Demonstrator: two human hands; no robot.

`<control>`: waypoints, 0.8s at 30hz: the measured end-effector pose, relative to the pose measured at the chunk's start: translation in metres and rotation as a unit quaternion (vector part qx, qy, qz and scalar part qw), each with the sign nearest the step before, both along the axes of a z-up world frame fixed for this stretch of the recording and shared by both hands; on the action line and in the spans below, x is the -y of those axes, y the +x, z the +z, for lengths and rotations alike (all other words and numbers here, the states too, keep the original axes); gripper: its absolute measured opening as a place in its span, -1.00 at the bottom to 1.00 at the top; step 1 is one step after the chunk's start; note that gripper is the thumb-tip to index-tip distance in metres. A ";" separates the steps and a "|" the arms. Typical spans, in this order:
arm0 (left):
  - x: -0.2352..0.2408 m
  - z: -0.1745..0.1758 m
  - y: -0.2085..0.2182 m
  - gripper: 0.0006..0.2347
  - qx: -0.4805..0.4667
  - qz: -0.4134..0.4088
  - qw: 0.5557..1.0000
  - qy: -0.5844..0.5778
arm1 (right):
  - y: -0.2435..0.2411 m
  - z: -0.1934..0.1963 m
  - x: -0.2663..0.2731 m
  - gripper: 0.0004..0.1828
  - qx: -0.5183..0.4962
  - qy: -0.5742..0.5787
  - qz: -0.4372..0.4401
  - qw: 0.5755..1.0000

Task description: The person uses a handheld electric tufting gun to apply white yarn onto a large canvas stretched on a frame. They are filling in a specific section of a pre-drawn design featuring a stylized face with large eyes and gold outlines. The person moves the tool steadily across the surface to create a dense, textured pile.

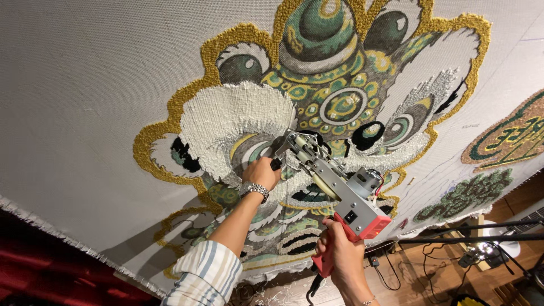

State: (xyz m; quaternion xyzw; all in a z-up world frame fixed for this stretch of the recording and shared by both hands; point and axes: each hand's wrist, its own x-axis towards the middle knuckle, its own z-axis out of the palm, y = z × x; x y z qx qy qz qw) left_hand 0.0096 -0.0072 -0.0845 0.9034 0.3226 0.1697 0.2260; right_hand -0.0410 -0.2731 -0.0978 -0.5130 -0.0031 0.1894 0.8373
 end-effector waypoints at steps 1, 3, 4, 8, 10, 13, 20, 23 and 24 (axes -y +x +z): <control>-0.002 -0.002 0.001 -0.81 0.004 -0.001 1.000 0.005 | -0.001 0.001 0.001 -0.72 -0.003 -0.004 -0.002 1.000; -0.007 -0.007 0.006 -0.81 0.012 -0.004 1.000 0.015 | 0.000 0.003 0.001 -0.73 -0.010 -0.013 -0.006 1.000; -0.008 -0.010 0.012 -0.81 0.018 -0.012 1.000 0.004 | 0.001 0.004 0.001 -0.74 0.002 -0.006 -0.008 1.000; -0.009 -0.021 0.020 -0.82 0.041 -0.023 0.999 -0.004 | 0.005 0.004 0.004 -0.75 0.034 0.000 -0.006 0.999; -0.006 -0.020 0.019 -0.81 0.047 -0.019 0.999 0.002 | 0.008 0.004 0.007 -0.77 0.046 -0.014 0.001 0.999; -0.002 -0.012 0.013 -0.79 0.042 -0.014 0.999 -0.009 | 0.012 0.001 0.013 -0.81 0.082 -0.058 0.003 0.995; -0.005 -0.008 0.015 -0.75 0.033 -0.015 0.999 -0.009 | 0.019 -0.017 0.016 -0.83 0.134 -0.088 -0.005 0.987; -0.010 -0.011 0.019 -0.71 0.065 -0.013 0.998 0.021 | 0.023 -0.021 0.017 -0.83 0.158 -0.096 -0.005 0.983; -0.011 -0.010 0.019 -0.69 0.079 -0.012 0.996 0.032 | 0.024 -0.021 0.018 -0.83 0.170 -0.104 -0.007 0.980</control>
